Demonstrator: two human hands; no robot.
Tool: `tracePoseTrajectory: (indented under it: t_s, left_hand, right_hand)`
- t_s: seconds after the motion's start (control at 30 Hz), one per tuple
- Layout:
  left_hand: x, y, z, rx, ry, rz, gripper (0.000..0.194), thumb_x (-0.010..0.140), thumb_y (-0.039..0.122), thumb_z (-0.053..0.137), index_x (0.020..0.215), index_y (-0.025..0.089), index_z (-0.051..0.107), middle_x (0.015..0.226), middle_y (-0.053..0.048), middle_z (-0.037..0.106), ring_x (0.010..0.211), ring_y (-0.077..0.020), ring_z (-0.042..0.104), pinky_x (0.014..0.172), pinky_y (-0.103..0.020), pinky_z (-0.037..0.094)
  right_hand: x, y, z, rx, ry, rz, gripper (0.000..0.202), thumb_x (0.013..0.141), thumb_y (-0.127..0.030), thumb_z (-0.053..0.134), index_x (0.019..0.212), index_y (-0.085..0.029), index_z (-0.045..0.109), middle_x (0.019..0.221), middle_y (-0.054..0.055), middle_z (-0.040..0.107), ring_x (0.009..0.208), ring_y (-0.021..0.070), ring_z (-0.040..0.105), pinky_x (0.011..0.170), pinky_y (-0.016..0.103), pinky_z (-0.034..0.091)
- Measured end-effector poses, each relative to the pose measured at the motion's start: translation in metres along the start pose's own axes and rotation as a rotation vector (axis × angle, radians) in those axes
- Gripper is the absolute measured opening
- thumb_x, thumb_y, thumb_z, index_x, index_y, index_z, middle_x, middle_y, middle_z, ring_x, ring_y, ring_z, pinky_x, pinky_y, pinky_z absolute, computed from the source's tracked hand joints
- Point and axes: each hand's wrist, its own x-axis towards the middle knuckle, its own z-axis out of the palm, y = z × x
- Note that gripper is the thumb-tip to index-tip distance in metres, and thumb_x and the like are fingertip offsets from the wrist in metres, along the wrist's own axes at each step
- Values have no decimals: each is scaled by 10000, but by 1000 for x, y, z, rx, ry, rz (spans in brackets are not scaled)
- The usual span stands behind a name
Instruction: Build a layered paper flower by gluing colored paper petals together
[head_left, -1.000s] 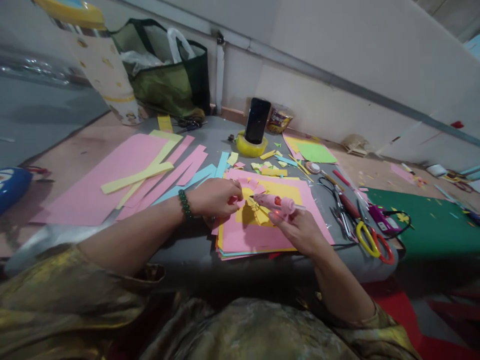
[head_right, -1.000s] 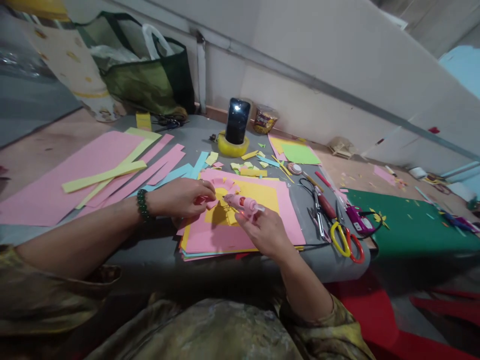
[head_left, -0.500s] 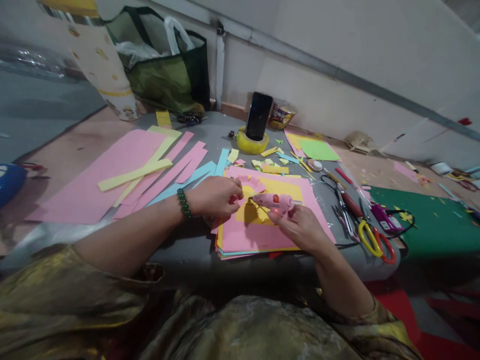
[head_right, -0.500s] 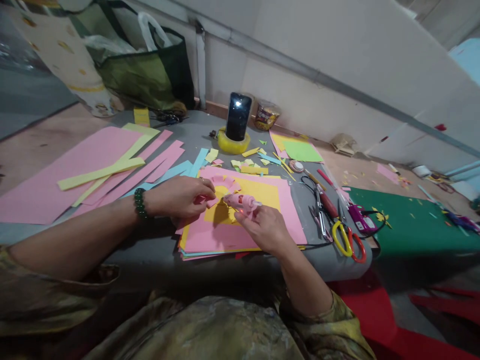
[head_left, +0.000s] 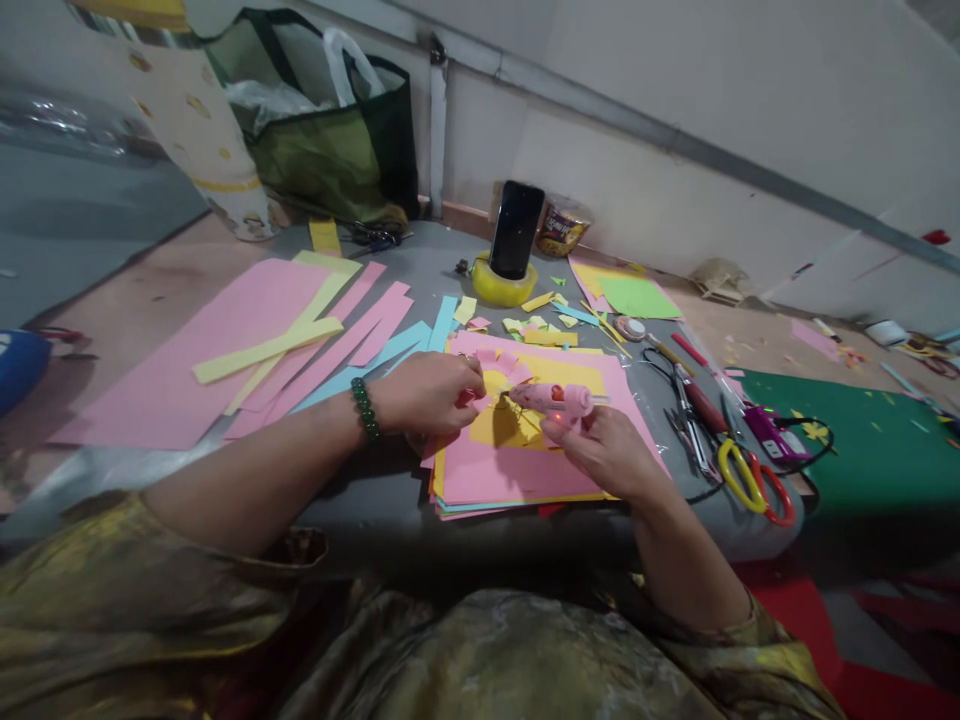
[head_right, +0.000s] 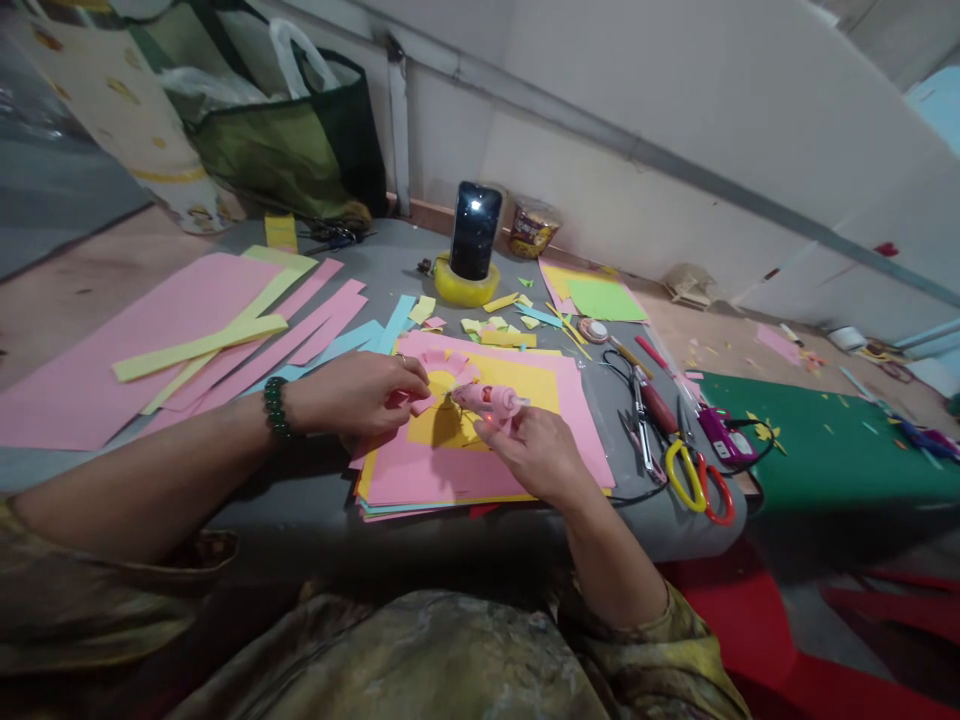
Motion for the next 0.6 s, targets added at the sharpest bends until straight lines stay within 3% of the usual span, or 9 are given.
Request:
tracePoseTrajectory:
  t_s: [0.23, 0.43, 0.6]
  left_hand:
    - [0, 1, 0, 5, 6, -8, 244, 791, 285, 553, 868, 283, 785, 1070, -8, 769, 846, -200, 684, 676, -293, 456]
    - [0, 1, -2, 16, -4, -7, 269, 796, 299, 541, 897, 288, 791, 1090, -6, 766, 842, -196, 682, 678, -292, 460]
    - [0, 0, -1, -5, 1, -12, 263, 801, 311, 549, 903, 296, 791, 1103, -2, 759, 858, -200, 685, 692, -296, 467]
  right_hand:
    - [-1, 3, 0, 118, -9, -55, 441, 884, -508, 498, 920, -170, 778, 686, 60, 702, 650, 204, 621, 591, 278, 426]
    - [-3, 7, -1, 151, -46, -68, 466, 887, -531, 489, 901, -169, 783, 720, 72, 707, 701, 217, 636, 614, 283, 433]
    - [-5, 9, -3, 119, -59, -68, 459, 887, -528, 492, 845, -170, 776, 627, 58, 658, 669, 220, 624, 623, 295, 446]
